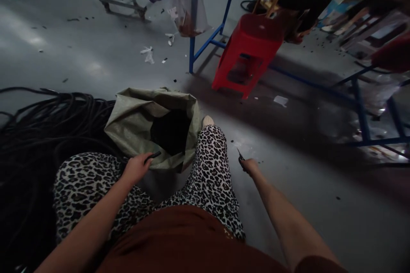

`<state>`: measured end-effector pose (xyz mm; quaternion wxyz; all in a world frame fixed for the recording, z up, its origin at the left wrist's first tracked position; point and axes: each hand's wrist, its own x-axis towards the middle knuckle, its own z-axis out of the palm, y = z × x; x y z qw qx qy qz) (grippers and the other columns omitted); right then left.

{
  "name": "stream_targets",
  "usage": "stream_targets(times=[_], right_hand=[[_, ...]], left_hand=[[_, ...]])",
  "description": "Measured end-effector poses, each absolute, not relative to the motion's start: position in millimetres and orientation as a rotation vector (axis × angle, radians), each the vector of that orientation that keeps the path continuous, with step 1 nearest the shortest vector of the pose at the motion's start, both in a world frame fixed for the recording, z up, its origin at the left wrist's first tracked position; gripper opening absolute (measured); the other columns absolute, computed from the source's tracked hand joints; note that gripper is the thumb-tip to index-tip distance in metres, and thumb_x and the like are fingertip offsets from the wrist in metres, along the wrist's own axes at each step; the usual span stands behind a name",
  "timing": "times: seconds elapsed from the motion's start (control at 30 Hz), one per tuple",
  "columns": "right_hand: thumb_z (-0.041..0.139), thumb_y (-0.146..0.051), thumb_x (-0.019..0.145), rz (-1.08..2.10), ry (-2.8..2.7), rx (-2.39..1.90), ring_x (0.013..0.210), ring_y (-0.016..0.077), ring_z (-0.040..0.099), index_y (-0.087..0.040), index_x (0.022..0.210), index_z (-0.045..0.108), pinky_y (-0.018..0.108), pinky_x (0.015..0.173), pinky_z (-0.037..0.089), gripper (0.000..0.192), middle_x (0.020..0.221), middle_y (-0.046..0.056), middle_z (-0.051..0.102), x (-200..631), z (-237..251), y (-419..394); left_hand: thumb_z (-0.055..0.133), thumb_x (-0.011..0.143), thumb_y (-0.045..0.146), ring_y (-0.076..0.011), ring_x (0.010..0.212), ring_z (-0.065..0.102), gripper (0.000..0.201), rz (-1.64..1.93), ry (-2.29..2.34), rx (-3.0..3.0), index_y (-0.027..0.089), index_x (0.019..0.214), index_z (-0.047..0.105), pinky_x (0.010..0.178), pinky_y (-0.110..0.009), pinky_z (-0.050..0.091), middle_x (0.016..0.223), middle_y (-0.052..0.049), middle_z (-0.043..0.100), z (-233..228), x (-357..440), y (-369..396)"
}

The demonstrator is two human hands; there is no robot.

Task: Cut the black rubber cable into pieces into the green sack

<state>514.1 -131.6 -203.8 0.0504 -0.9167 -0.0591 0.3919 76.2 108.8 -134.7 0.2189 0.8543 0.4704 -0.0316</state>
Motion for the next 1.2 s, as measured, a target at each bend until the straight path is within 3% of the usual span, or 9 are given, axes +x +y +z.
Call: stream_targets(times=[0.1,0.2,0.77,1.2], right_hand=[[0.062,-0.039,0.073,1.071,-0.461,-3.045,0.090,0.0285,0.066,-0.010,0.087,0.063,0.028,0.068,0.050,0.033,0.089,0.020,0.068,539.6,-221.1,-118.5],[0.062,-0.036,0.073,1.046,-0.593,-3.102,0.098,0.0302,0.063,-0.007,0.101,0.062,0.029,0.075,0.049,0.041,0.101,0.023,0.065,558.7,-237.2,-107.5],[0.058,-0.036,0.074,1.242,-0.719,-3.164,0.094,0.0323,0.065,-0.005,0.099,0.066,0.031,0.071,0.051,0.041,0.096,0.025,0.066,616.5,-309.7,-82.4],[0.062,-0.034,0.072,1.313,-0.732,-3.197,0.097,0.0300,0.064,-0.009,0.097,0.069,0.028,0.072,0.051,0.036,0.095,0.023,0.067,616.2,-316.3,-56.1]], left_hand=[[0.040,0.084,0.041,-0.0206,0.099,0.063,0.040,-0.062,1.262,2.367,0.021,0.111,0.062,0.089,-0.030,0.047,0.108,-0.006,0.068,-135.6,72.3,108.8],[0.039,0.084,0.044,-0.0207,0.096,0.064,0.041,-0.063,1.249,2.358,0.022,0.110,0.063,0.087,-0.030,0.048,0.105,-0.005,0.069,-131.8,71.4,109.0],[0.040,0.085,0.046,-0.0200,0.092,0.064,0.041,-0.253,1.235,2.287,0.024,0.112,0.062,0.082,-0.031,0.050,0.103,-0.006,0.069,-121.0,77.4,116.2],[0.036,0.085,0.054,-0.0225,0.097,0.062,0.050,-0.245,1.377,2.229,0.020,0.110,0.063,0.087,-0.038,0.048,0.106,-0.007,0.068,-122.4,71.6,104.6]])
